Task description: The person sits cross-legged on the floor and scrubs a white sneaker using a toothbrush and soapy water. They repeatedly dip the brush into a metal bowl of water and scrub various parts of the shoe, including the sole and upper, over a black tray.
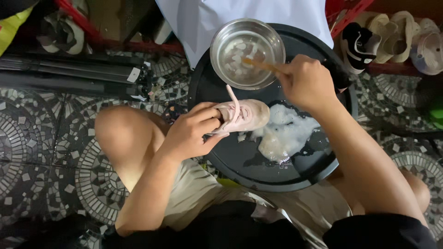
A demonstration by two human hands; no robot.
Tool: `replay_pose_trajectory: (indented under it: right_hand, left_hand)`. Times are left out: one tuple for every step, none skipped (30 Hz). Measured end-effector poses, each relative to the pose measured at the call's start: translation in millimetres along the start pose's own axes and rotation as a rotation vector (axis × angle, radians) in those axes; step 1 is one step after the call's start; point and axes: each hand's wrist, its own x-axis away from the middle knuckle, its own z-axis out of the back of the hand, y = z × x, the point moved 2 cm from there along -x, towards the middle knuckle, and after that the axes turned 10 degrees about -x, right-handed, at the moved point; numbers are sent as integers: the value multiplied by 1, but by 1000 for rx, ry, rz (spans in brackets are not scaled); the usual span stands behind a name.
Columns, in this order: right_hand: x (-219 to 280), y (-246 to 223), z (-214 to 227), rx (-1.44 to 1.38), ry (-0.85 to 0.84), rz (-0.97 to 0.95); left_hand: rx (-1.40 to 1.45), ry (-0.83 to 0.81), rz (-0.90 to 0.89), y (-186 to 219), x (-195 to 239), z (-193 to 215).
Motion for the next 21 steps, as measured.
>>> replay_pose_trajectory:
  right_hand:
    - [-1,-1,1,0,-2,-3]
    - [-2,-1,3,18,-18,8]
    - [-3,-1,4,35,-33,19]
    - [-3,-2,7,37,-36,14]
    - [-2,-3,10,44,-14,18]
    - [-1,-4,13,51,7,24]
    - [-2,5,12,52,3,21]
    - [-2,14,10,33,-22,4]
    - [-2,23,9,14,-47,-13]
    - [1,22,17,14,-48,-15]
    - [5,22,26,-20,-23,19]
    - [9,20,35,-57,2,53]
    - [17,17,43,-58,1,49]
    - [25,15,50,-132,13,8]
    - [34,13,58,-206,26,-34]
    - [43,11,63,-208,24,-39]
    - [52,10,67,-247,26,-40]
    - [61,9,72,-288,28,-40]
    - [69,9,74,-291,27,-44]
    - [77,8,76,-333,16,-75]
    - [86,8,79,-375,4,-105]
  left_hand:
    - [3,-1,1,0,0,2]
    - [17,-18,0,-1,0,2]
    - [32,-35,-1,-1,-1,2]
    - [37,-37,-1,-2,-2,2]
    - [28,-44,-4,-4,-3,2]
    - [17,-51,-4,-4,-4,3]
    - [21,-52,-2,-1,-4,6]
    - [34,-123,31,0,-5,8]
    - [46,-193,65,2,-5,10]
    - [48,-195,65,2,-6,11]
    - [39,-157,57,1,-6,13]
    - [31,-122,50,1,-6,15]
    - [33,-125,50,-1,-5,14]
    - [32,-108,51,-2,-4,14]
    - [30,-91,52,-4,-2,14]
    - [32,-95,53,-4,-2,11]
    - [30,-91,48,-3,-2,7]
    - [26,-88,42,-2,-1,5]
    - [28,-93,43,0,-3,1]
    - [14,-105,43,2,-6,-2]
    - [0,-118,44,5,-8,-6]
